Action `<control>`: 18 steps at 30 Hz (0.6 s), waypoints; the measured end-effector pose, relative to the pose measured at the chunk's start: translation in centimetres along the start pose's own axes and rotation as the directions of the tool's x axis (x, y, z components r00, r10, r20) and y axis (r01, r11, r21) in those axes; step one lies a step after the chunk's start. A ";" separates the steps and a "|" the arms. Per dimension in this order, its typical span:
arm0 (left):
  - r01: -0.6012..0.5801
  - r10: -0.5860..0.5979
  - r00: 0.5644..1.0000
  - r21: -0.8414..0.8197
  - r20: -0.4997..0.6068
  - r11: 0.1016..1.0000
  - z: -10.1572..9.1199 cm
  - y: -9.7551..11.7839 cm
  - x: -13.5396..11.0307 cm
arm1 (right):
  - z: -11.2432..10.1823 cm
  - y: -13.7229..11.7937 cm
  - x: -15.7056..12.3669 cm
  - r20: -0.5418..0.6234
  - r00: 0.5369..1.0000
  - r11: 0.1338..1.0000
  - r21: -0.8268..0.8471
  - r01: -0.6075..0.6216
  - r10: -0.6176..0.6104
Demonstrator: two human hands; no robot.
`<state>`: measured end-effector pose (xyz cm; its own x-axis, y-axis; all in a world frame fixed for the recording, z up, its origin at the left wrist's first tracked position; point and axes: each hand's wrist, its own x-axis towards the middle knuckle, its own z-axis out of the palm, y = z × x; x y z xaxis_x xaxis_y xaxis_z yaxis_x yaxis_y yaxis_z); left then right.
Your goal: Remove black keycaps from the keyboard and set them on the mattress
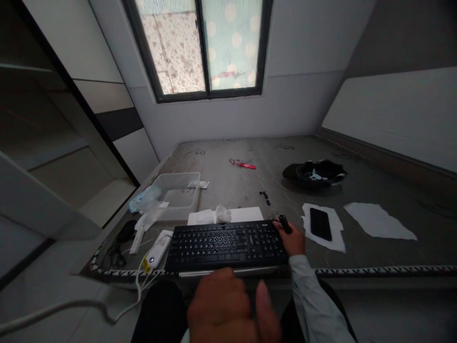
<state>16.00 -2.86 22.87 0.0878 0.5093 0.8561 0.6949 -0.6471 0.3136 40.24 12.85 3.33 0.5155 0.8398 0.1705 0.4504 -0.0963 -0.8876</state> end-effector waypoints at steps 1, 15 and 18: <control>-0.015 0.015 1.000 -0.049 0.006 0.999 0.6 -0.8 0.1 | 0.0 0.0 0.0 0.001 1.000 1.000 0.005 0.001 -0.001; -0.219 0.144 0.911 0.157 0.387 0.963 6.3 -13.4 -9.1 | 0.7 1.1 0.9 0.057 0.998 1.000 0.003 0.006 -0.006; -0.276 0.180 0.898 0.196 0.402 0.941 6.6 -14.9 -10.1 | 1.1 1.5 2.0 0.021 1.000 1.000 0.007 -0.004 0.004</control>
<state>9.47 5.37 6.82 0.4908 0.5689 0.6599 0.7693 -0.6386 -0.0216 41.19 14.96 1.86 0.5020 0.8503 0.1582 0.4434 -0.0960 -0.8912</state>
